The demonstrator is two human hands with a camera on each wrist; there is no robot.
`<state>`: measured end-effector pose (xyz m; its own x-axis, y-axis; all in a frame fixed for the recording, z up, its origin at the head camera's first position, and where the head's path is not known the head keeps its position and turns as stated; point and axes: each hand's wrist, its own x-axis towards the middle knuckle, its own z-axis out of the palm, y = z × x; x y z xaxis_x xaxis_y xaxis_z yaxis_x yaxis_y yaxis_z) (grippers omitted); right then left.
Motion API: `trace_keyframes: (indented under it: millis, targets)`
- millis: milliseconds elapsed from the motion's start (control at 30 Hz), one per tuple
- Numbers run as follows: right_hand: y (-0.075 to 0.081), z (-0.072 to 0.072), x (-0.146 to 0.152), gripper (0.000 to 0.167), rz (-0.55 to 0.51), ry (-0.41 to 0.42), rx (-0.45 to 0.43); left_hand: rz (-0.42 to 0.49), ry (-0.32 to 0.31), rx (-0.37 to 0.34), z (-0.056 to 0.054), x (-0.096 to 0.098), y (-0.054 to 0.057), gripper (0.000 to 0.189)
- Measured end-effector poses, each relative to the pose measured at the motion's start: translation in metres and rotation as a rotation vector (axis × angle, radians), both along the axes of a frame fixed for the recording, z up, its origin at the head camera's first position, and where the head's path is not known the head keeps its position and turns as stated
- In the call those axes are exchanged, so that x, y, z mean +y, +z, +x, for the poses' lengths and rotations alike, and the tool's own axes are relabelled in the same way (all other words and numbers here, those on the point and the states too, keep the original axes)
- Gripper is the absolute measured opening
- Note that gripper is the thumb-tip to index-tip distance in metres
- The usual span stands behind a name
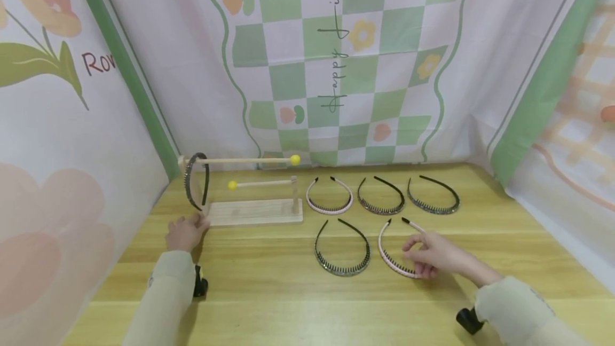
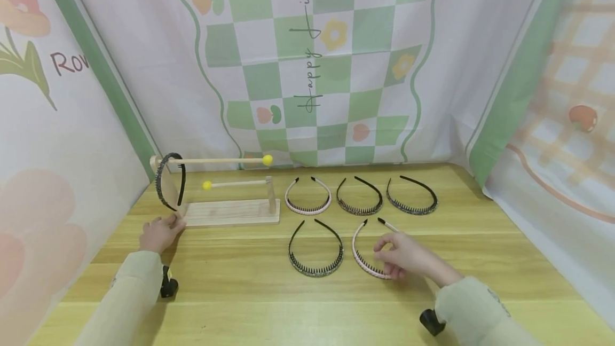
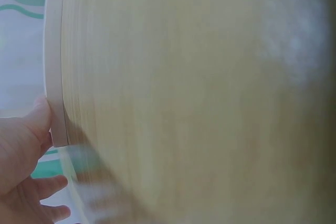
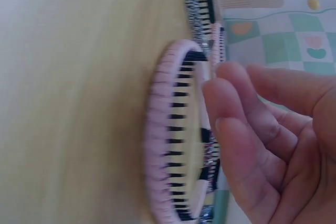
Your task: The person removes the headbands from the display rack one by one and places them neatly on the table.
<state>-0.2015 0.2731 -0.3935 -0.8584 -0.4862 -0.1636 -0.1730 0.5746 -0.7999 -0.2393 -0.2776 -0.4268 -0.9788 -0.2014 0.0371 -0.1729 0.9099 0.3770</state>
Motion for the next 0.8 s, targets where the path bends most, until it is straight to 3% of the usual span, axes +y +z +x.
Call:
trace_keyframes:
  millis: [367,800]
  targets:
    - [0.032,-0.020,-0.015,0.037,0.025,-0.037,0.079,0.010,-0.006,0.013,0.002,-0.001,0.000,0.055]
    - [0.059,-0.047,-0.041,0.037,0.021,-0.014,0.146,0.001,0.002,0.007,0.000,-0.003,-0.002,0.056]
